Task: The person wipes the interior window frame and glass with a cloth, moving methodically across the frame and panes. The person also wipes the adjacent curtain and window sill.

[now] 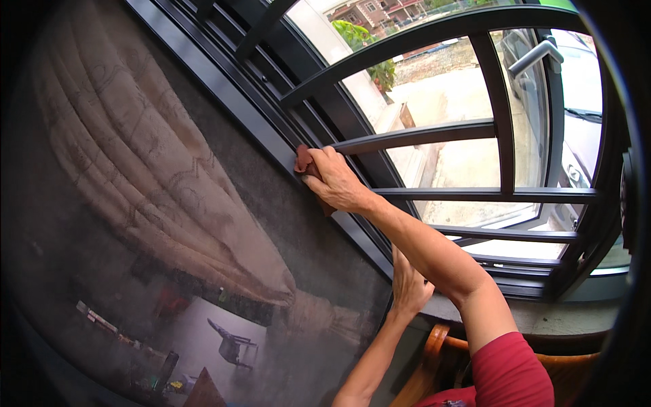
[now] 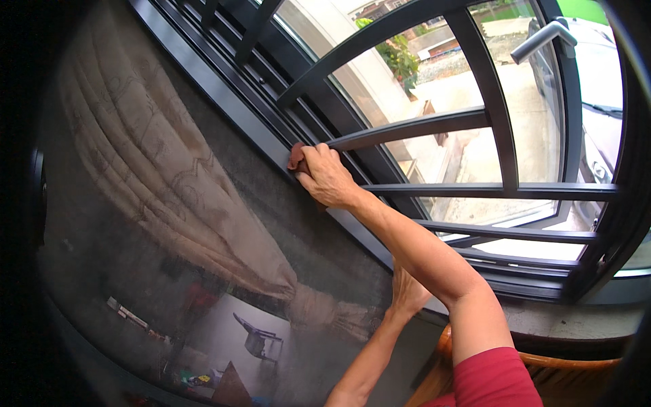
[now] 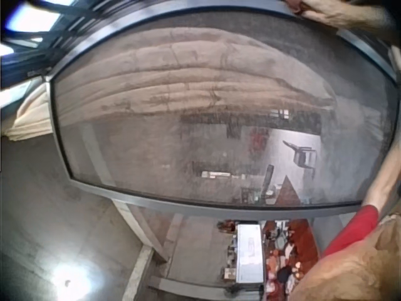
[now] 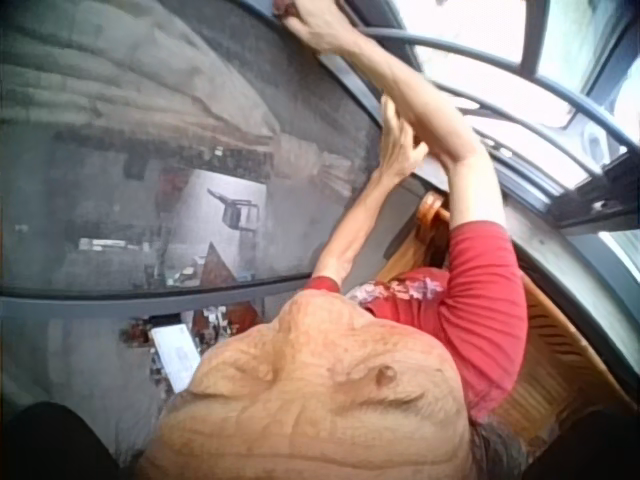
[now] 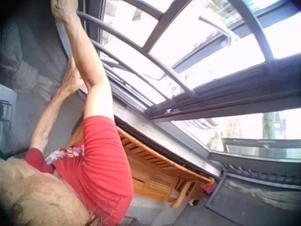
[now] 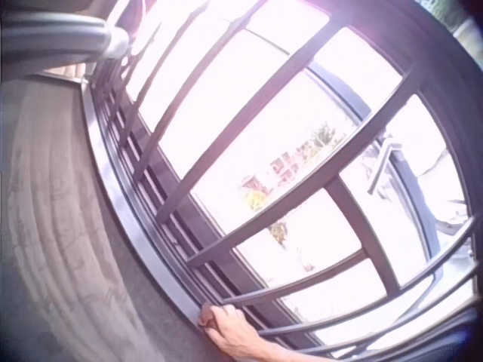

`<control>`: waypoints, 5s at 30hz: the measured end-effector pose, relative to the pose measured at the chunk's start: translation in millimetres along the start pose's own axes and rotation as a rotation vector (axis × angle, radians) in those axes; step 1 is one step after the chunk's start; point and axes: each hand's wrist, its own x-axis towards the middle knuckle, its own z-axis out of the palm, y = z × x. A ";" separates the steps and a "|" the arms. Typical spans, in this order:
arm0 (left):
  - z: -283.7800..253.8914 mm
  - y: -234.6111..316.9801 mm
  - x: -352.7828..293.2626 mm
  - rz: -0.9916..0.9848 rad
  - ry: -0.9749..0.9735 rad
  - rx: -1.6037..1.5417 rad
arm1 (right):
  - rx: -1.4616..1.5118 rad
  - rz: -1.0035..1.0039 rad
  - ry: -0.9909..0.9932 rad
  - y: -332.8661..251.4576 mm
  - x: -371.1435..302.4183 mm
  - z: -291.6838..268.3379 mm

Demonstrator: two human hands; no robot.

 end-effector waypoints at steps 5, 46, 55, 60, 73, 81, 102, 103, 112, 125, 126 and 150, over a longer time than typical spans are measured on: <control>-24.4 10.2 -136.7 -0.086 0.328 0.221 | -0.046 0.151 -0.001 39.1 -85.1 29.6; -221.1 34.4 -314.4 -0.580 1.564 0.713 | -0.444 -0.711 0.462 -101.2 160.5 11.6; -208.4 20.3 -277.0 -0.493 1.446 0.687 | -0.225 -0.452 0.302 -5.0 -20.0 35.5; -191.3 3.0 -238.6 -0.467 1.361 0.594 | -0.084 0.049 0.179 78.6 -160.8 68.7; -156.6 -13.3 -176.5 -0.404 1.257 0.466 | 0.284 -0.064 0.267 20.5 -47.7 45.5; -142.2 -19.0 -160.6 -0.391 1.240 0.434 | 0.150 0.018 0.247 67.4 -114.2 69.5; -112.5 -6.0 -129.0 -0.324 1.218 0.321 | 0.089 0.991 -0.084 197.2 -319.7 116.0; -111.4 -5.9 -130.2 -0.329 1.218 0.321 | 0.135 1.020 -0.072 192.2 -323.6 115.7; -120.3 -10.4 -147.6 -0.342 1.254 0.328 | 0.276 0.471 0.037 169.6 -258.0 90.2; -165.6 -14.0 -265.6 -0.543 1.385 0.716 | -0.015 0.809 -0.055 200.6 -345.6 97.9; -168.2 -12.1 -272.0 -0.555 1.396 0.740 | -0.028 0.870 -0.040 196.1 -347.5 101.8; -158.6 -9.6 -394.4 -0.808 1.566 0.648 | 0.028 0.555 -0.388 -13.8 -474.9 159.0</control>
